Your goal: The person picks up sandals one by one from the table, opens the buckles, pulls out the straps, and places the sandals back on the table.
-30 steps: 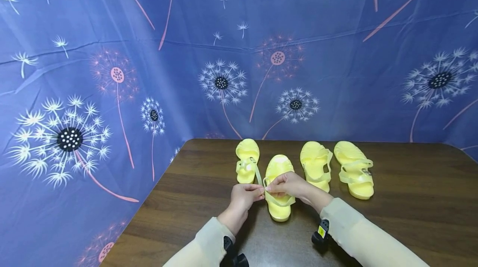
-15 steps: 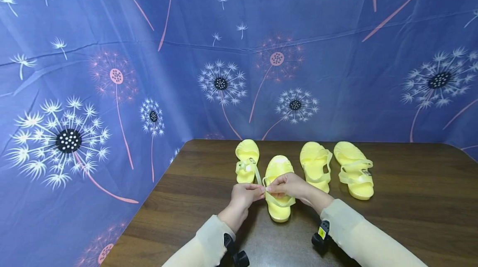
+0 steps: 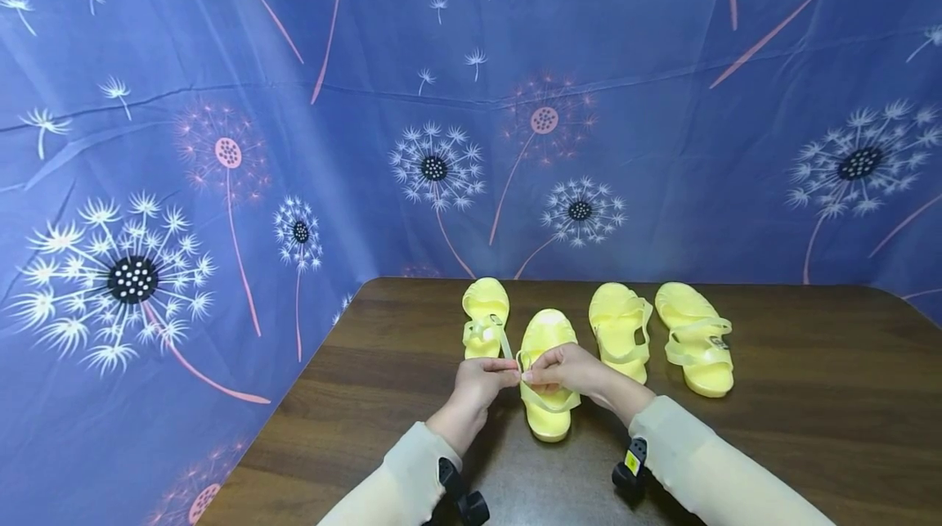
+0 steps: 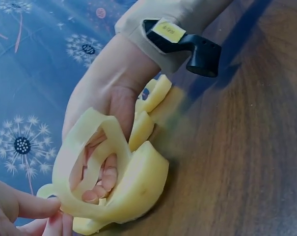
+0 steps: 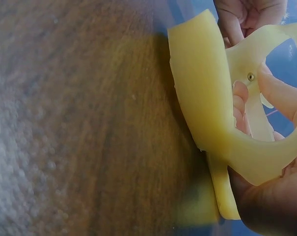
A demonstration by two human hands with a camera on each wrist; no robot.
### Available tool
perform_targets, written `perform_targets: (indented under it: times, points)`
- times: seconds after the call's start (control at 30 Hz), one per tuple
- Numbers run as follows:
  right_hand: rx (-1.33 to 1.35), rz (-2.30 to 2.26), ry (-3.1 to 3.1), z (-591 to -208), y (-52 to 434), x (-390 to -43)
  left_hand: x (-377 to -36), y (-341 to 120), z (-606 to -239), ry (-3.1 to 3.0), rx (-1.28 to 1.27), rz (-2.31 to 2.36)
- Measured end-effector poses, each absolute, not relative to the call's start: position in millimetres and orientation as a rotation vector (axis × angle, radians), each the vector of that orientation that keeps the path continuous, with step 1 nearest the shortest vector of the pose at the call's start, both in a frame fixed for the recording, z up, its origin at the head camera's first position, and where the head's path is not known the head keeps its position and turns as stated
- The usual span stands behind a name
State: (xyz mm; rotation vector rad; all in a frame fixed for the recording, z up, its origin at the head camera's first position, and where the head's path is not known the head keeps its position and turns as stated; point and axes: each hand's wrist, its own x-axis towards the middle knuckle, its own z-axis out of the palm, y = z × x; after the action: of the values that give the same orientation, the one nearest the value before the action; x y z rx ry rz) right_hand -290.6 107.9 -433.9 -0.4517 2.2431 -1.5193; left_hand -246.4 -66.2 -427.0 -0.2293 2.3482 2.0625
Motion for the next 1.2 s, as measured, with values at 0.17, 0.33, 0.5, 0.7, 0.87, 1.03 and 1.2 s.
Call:
perform_targets:
  times: [0.17,0.33,0.5,0.7,0.87,1.03,1.2]
  points:
    - [-0.428,-1.501,2.253,-433,108,-290,-246,-68,-428,2.335,-0.232,2.051]
    - [-0.459,-1.496,2.25,-432,109,-291,-247,-65,-427,2.322,-0.24,2.102]
    - [-0.469,-1.5,2.236,-434,110,-293,-246,-62,-426,2.332,-0.224,2.134]
    - [-0.458,-1.497,2.251,-434,110,-295,-249,-60,-426,2.352,-0.214,2.144]
    - [-0.438,-1.481,2.277,-433,109,-295,-254,-58,-430,2.381,-0.235,2.149]
    - [-0.441,-1.476,2.271,-432,107,-292,-257,-55,-432,2.307,-0.241,2.254]
    - [-0.419,-1.48,2.273,-433,108,-291,-258,-53,-433,2.26,-0.201,2.333]
